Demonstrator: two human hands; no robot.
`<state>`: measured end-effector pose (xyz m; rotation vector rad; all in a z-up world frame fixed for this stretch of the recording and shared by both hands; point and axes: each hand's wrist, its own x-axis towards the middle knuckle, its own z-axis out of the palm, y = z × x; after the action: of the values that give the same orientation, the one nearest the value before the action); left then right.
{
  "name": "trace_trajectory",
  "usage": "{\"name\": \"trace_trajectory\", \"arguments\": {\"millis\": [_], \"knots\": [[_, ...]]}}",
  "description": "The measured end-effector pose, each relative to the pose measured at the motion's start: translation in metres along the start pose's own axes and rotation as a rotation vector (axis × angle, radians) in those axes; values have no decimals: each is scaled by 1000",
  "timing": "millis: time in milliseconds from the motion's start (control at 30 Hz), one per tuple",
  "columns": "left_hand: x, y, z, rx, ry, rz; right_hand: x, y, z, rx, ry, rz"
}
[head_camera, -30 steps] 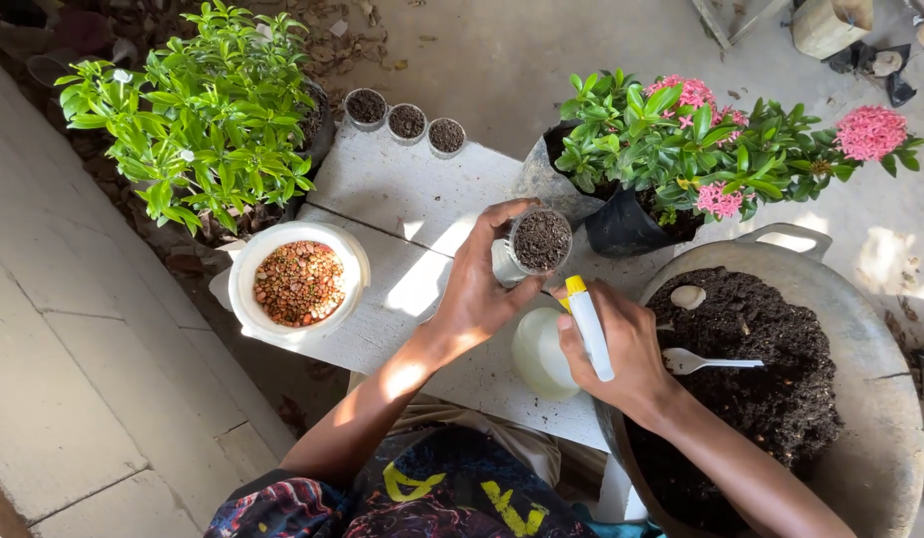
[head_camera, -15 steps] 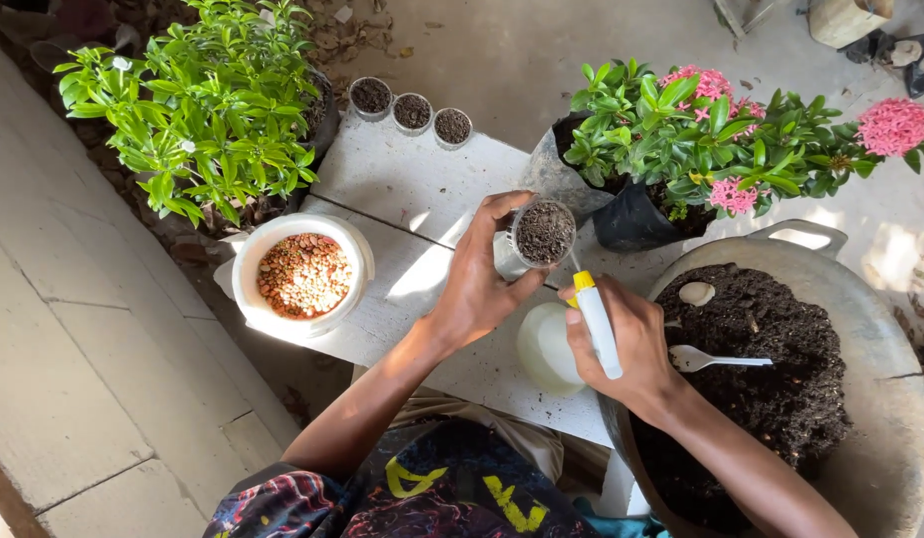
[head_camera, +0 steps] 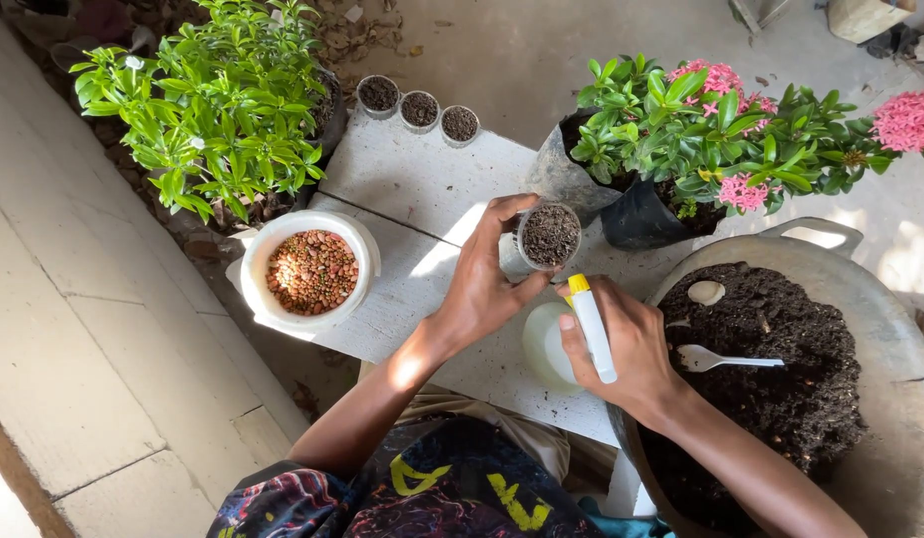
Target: The person sprays water into a small plastic cup containing soil and seeds, then uses a white plastic spoon to scoop additional soil from a large basin into the cup. They continue to fill the cup with soil, occasionally pressing it down with the spoon.
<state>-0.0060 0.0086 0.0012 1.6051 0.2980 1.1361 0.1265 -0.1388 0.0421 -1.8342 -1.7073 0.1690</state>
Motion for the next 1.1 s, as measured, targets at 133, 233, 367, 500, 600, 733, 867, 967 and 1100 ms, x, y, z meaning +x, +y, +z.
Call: {"name": "trace_trajectory", "arguments": {"millis": [133, 233, 367, 500, 600, 733, 867, 967, 1100], "knots": [[-3, -6, 3, 7, -8, 11, 3, -3, -3, -12, -6, -26], [-2, -4, 2, 29, -18, 10, 2, 0, 0, -19, -35, -21], [1, -5, 0, 19, 6, 37, 8, -8, -3, -47, -56, -47], [3, -10, -3, 10, 21, 50, 5, 0, -1, -23, -60, -45], [3, -11, -1, 9, 37, 57, 5, 4, 1, -24, -65, -57], [5, -8, 0, 20, 37, 57, 10, -4, -4, -33, -80, -66], [6, -8, 2, 24, 19, 45, 10, 0, -3, -11, -78, -51], [4, -9, 4, 20, 15, 45, 13, -8, -7, -18, -96, -52], [5, -13, 3, 10, 5, 39, 11, -1, -9, 16, -78, -58]]}}
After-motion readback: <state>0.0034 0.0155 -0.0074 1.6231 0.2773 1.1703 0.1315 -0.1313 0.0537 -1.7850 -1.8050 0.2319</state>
